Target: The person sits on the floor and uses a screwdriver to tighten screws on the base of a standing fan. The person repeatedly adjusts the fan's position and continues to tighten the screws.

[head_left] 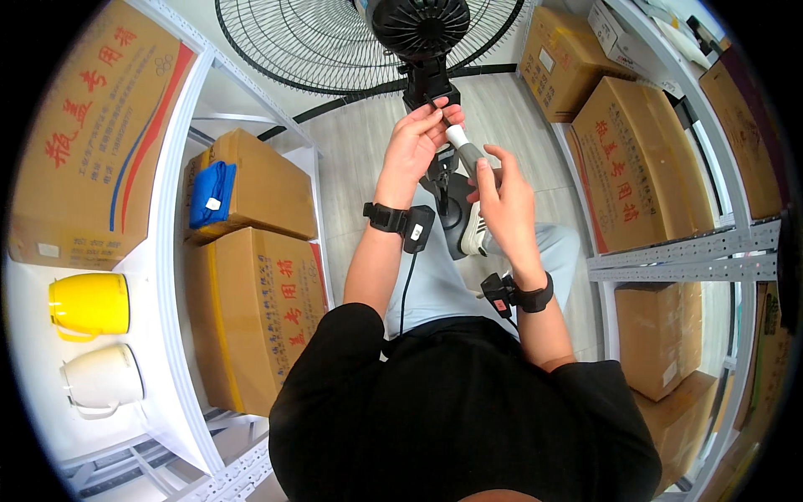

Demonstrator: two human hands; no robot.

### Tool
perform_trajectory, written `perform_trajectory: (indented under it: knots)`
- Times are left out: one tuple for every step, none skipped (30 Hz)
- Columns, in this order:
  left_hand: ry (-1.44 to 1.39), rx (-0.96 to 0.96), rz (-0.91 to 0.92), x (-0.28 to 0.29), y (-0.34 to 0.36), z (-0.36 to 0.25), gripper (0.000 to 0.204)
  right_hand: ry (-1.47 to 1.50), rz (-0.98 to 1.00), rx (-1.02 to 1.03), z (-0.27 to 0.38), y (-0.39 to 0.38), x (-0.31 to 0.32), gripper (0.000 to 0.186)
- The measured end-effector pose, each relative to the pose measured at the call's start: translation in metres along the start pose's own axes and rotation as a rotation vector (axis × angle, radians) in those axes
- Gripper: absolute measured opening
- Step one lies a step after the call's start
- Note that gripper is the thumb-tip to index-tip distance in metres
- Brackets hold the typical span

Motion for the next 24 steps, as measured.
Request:
perform_trajectory:
  knots:
    - [0.018,-0.003,0.007,0.000,0.000,-0.001,0.023,0.038,0.026,-0.022,0.000,0.000,-0.001,0.039]
    - [0.035,-0.006,0.014,-0.001,0.000,-0.002,0.022,0.075,0.051,-0.044,-0.001,0.000,-0.002,0.038]
    - [0.039,0.000,0.006,0.003,0.001,-0.001,0.022,-0.011,0.008,0.089,0.011,-0.001,0.002,0.037]
    - [0.043,0.006,-0.002,0.007,0.003,-0.001,0.022,-0.098,-0.036,0.222,0.023,-0.004,0.004,0.036]
    - [0.048,0.012,-0.011,0.011,0.004,0.000,0.022,-0.155,-0.068,0.302,0.031,-0.006,0.006,0.036]
    - [0.042,0.014,-0.026,0.015,0.006,0.002,0.023,-0.219,-0.108,0.378,0.039,-0.010,0.008,0.036]
    - [0.036,0.015,-0.042,0.018,0.007,0.004,0.023,-0.255,-0.136,0.402,0.044,-0.011,0.010,0.036]
    - [0.030,0.016,-0.059,0.021,0.008,0.006,0.023,-0.229,-0.126,0.358,0.041,-0.009,0.010,0.036]
    - [0.043,0.026,-0.073,0.023,0.008,0.008,0.023,-0.205,-0.121,0.313,0.037,-0.009,0.011,0.037]
    - [0.056,0.035,-0.088,0.025,0.008,0.010,0.023,-0.120,-0.080,0.200,0.025,-0.004,0.010,0.038]
    - [0.069,0.043,-0.104,0.027,0.008,0.012,0.023,-0.034,-0.039,0.088,0.014,-0.002,0.007,0.039]
    - [0.055,0.034,-0.066,0.018,0.005,0.010,0.023,0.027,0.009,0.017,0.008,-0.001,0.005,0.040]
    - [0.042,0.025,-0.029,0.009,0.001,0.007,0.023,0.088,0.057,-0.053,0.005,0.000,0.004,0.041]
    - [0.028,0.016,0.008,0.000,-0.001,0.005,0.023,0.150,0.105,-0.124,0.000,0.000,0.001,0.042]
    - [0.034,0.019,0.018,-0.001,-0.001,0.003,0.023,0.105,0.083,-0.078,0.002,0.000,0.003,0.042]
    - [0.040,0.022,0.028,-0.003,-0.001,0.002,0.023,0.061,0.062,-0.033,0.003,-0.001,0.003,0.042]
    - [0.045,0.025,0.038,-0.004,-0.001,0.001,0.022,0.016,0.040,0.012,0.005,-0.002,0.004,0.043]
    - [0.054,0.025,0.021,0.001,0.000,0.002,0.022,-0.072,-0.005,0.134,0.017,-0.006,0.006,0.043]
    - [0.063,0.025,0.006,0.006,0.003,0.003,0.022,-0.159,-0.050,0.256,0.029,-0.011,0.007,0.044]
    - [0.072,0.025,-0.010,0.011,0.004,0.004,0.022,-0.245,-0.096,0.379,0.041,-0.016,0.007,0.045]
    - [0.078,0.022,-0.010,0.013,0.006,0.005,0.022,-0.249,-0.103,0.360,0.038,-0.016,0.007,0.045]
    - [0.085,0.018,-0.011,0.015,0.007,0.006,0.022,-0.252,-0.110,0.342,0.034,-0.014,0.007,0.045]
    - [0.092,0.014,-0.011,0.017,0.007,0.007,0.022,-0.254,-0.116,0.323,0.031,-0.012,0.007,0.045]
    - [0.080,0.019,-0.007,0.013,0.005,0.007,0.023,-0.257,-0.125,0.304,0.028,-0.009,0.008,0.045]
Point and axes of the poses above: each hand's wrist, its own y-axis towards the middle knuckle, its own x-axis out of the back of the hand, z = x × y, the point moved 9 cm from there along y, towards the middle knuckle
